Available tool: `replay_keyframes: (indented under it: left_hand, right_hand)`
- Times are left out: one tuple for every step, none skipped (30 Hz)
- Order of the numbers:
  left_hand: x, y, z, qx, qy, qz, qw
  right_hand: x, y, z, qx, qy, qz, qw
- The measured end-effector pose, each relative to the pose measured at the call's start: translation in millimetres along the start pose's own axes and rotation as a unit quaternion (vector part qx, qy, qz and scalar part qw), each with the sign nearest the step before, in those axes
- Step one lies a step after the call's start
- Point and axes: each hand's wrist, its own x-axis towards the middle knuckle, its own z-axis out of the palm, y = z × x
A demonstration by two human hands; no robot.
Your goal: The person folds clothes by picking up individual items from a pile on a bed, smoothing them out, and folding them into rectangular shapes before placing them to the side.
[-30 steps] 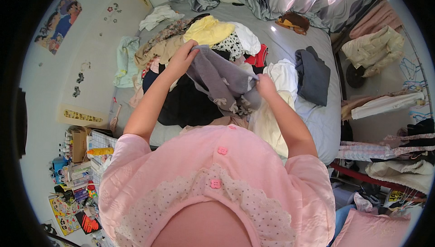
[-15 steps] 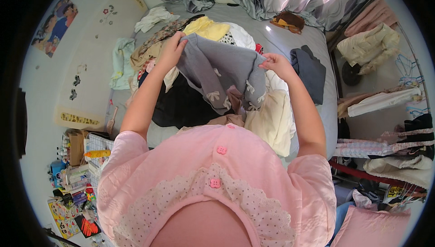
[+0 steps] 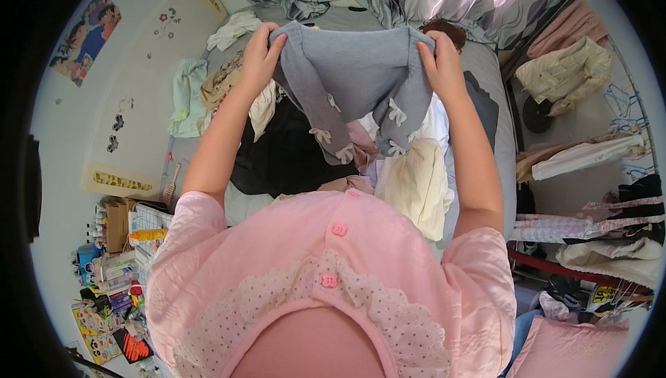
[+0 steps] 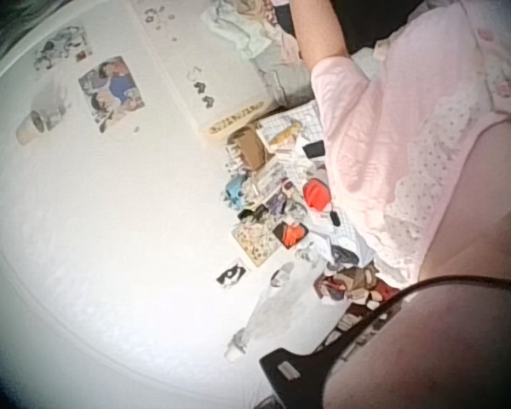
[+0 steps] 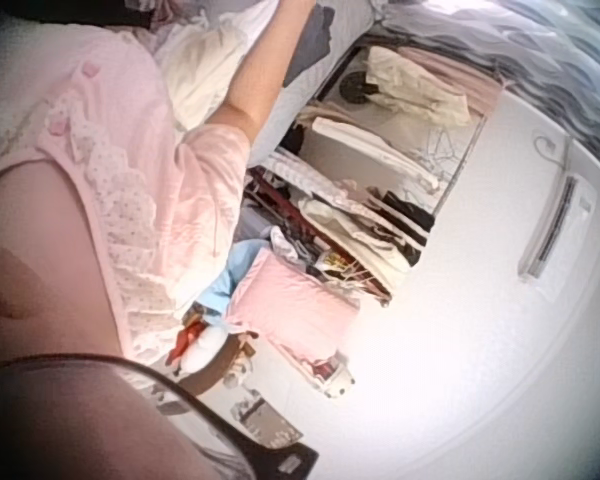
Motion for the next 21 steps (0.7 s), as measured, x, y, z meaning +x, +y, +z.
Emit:
replay_keyframes:
  left_hand:
    - [3.0,2.9,-2.5,0.022,-0.007,0.033,0.999]
    - [3.1,2.8,-5.0,0.022,-0.006,0.035,0.999]
    - [2.4,2.0,-9.5,0.037,-0.009,0.036,0.999]
    - [2.5,1.6,-12.3,0.051,-0.011,0.039,0.998]
    - [1.1,1.7,-14.5,0.051,-0.010,0.040,0.998]
    - [-2.2,2.0,-16.5,0.050,0.008,0.049,0.998]
    - [-7.7,2.4,-18.1,0.050,0.025,0.055,0.997]
    - [-13.2,3.7,-19.2,0.051,0.027,0.054,0.997]
    - [-19.2,5.1,-20.4,0.053,0.033,0.042,0.997]
    - [-24.2,6.6,-21.6,0.054,0.038,0.031,0.997]
    - [-29.1,7.6,-23.0,0.055,0.039,0.031,0.997]
    - [-34.1,8.7,-24.7,0.061,0.037,0.019,0.997]
    - [-39.8,13.4,-27.5,0.068,0.033,0.006,0.997]
    - [-43.9,18.6,-31.8,0.076,0.039,0.016,0.996]
    - [-48.3,25.2,-37.9,0.077,0.038,0.014,0.996]
    - [-51.6,33.7,-44.3,0.102,0.043,0.032,0.993]
    - [-54.7,41.2,-50.0,0.127,0.048,0.050,0.989]
    - [-57.6,46.7,-53.9,0.125,0.078,0.066,0.987]
    - [-59.0,55.0,-58.0,0.122,0.076,0.067,0.987]
    - [-60.4,62.5,-64.8,0.114,0.107,0.066,0.985]
    - [-61.2,69.6,-70.7,0.106,0.138,0.065,0.983]
  right_hand:
    - [8.3,-11.8,-6.0,0.001,-0.035,-0.002,0.999]
    - [11.5,-18.4,-9.4,0.002,-0.069,-0.004,0.998]
    - [11.2,-19.6,-10.8,0.001,-0.068,-0.005,0.998]
    - [11.7,-18.8,-13.1,-0.003,-0.069,0.005,0.998]
    - [11.9,-18.4,-15.4,-0.007,-0.070,0.015,0.997]
    - [10.3,-18.7,-17.4,-0.008,-0.068,0.014,0.998]
    - [6.0,-19.2,-18.2,-0.034,-0.063,0.012,0.997]
    - [1.5,-20.1,-19.3,-0.059,-0.058,0.010,0.997]
    - [-3.4,-21.3,-21.4,-0.058,-0.058,0.008,0.997]
    - [-8.9,-22.7,-24.8,-0.106,-0.080,0.008,0.991]
    - [-13.0,-24.7,-28.4,-0.153,-0.100,0.008,0.983]
    - [-15.4,-26.7,-32.1,-0.152,-0.100,0.006,0.983]
    - [-19.3,-29.0,-36.4,-0.184,-0.120,0.010,0.976]
    - [-22.9,-32.3,-40.1,-0.216,-0.139,0.013,0.966]
    - [-25.2,-37.3,-44.3,-0.214,-0.141,0.013,0.966]
    - [-26.1,-42.5,-49.2,-0.204,-0.101,-0.055,0.972]
    - [-28.1,-47.5,-53.5,-0.192,-0.060,-0.122,0.972]
    - [-32.1,-52.6,-56.3,-0.191,-0.062,-0.121,0.972]
    - [-36.8,-59.3,-61.8,-0.163,-0.044,-0.091,0.981]
    - [-39.6,-66.2,-64.2,-0.131,-0.027,-0.062,0.989]
    - [-40.8,-74.8,-67.1,-0.132,-0.028,-0.061,0.989]
